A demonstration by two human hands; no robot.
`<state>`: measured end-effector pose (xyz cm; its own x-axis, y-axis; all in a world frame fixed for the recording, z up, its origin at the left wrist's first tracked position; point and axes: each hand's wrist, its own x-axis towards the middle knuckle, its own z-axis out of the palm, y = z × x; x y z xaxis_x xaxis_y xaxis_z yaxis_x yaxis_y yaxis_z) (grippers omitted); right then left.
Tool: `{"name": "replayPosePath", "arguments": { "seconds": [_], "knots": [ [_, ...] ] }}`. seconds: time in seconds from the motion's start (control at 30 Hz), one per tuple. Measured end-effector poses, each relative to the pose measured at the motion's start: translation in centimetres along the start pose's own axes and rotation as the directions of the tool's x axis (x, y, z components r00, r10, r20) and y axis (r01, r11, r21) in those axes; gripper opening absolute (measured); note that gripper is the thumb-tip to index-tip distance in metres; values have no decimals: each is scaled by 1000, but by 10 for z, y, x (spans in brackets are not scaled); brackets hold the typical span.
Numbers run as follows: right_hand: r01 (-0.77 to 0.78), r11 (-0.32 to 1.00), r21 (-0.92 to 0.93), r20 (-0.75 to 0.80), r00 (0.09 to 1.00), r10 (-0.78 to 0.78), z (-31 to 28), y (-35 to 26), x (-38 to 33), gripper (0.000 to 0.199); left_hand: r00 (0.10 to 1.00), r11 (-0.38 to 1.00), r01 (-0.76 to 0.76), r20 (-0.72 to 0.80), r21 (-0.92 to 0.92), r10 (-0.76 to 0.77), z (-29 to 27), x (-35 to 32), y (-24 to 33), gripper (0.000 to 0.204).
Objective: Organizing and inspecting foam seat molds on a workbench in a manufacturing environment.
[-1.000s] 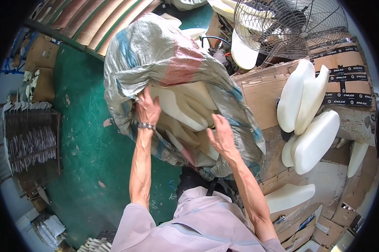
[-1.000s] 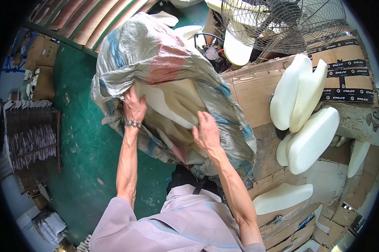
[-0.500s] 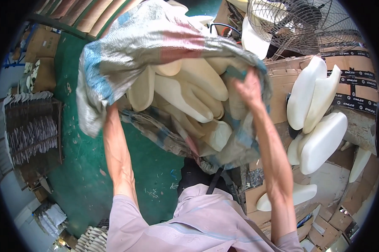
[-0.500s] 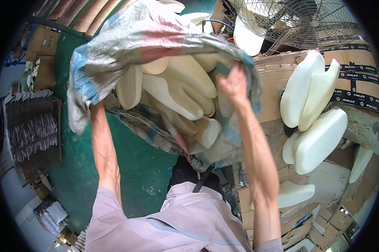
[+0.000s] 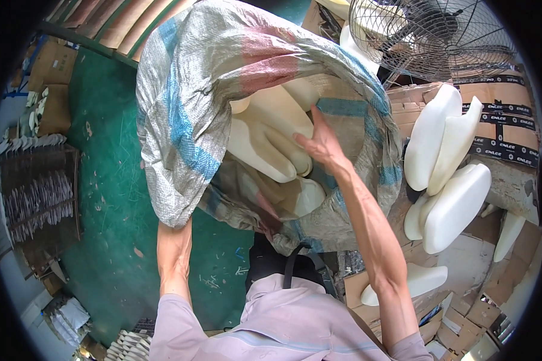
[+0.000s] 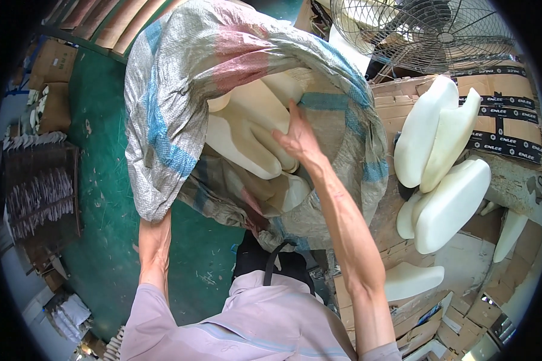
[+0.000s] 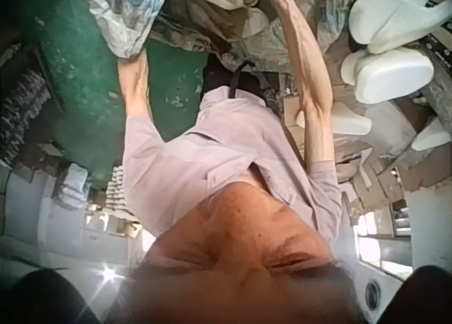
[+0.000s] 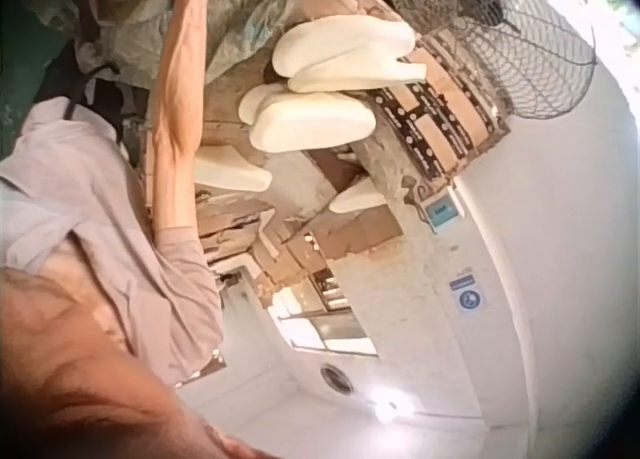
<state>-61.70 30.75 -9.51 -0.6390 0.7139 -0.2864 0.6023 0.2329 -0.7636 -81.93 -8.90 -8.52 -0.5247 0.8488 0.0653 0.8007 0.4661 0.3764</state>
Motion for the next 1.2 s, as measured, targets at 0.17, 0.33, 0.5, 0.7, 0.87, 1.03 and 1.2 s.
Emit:
{"name": "replayPosePath", "arguments": {
  "seconds": [0.17,0.33,0.5,0.7,0.87,1.03,1.2],
  "knots": [
    [-35,983,-179,-65,998,23,33,12,-8,91,997,999,48,67,22,-49,3,4,-5,58],
    [332,846,-417,-30,925,-378,74,-9,-17,81,984,991,114,133,65,-121,8,3,-3,57],
    [229,872,-432,113,973,-200,144,12,-48,85,967,984,155,189,91,-170,12,3,-6,57],
    [150,918,-366,68,989,-135,147,65,-51,55,947,976,193,242,100,-212,29,13,11,56],
    [143,918,-371,9,989,-151,103,35,-61,40,944,980,167,271,107,-190,16,12,9,56],
    [59,976,-208,-79,994,-77,37,-8,-148,38,943,980,145,279,138,-179,-25,-7,-7,55],
    [7,987,-159,-157,987,-33,-40,-1,-270,33,947,978,96,286,187,-148,-56,-34,16,55]
  ]
}}
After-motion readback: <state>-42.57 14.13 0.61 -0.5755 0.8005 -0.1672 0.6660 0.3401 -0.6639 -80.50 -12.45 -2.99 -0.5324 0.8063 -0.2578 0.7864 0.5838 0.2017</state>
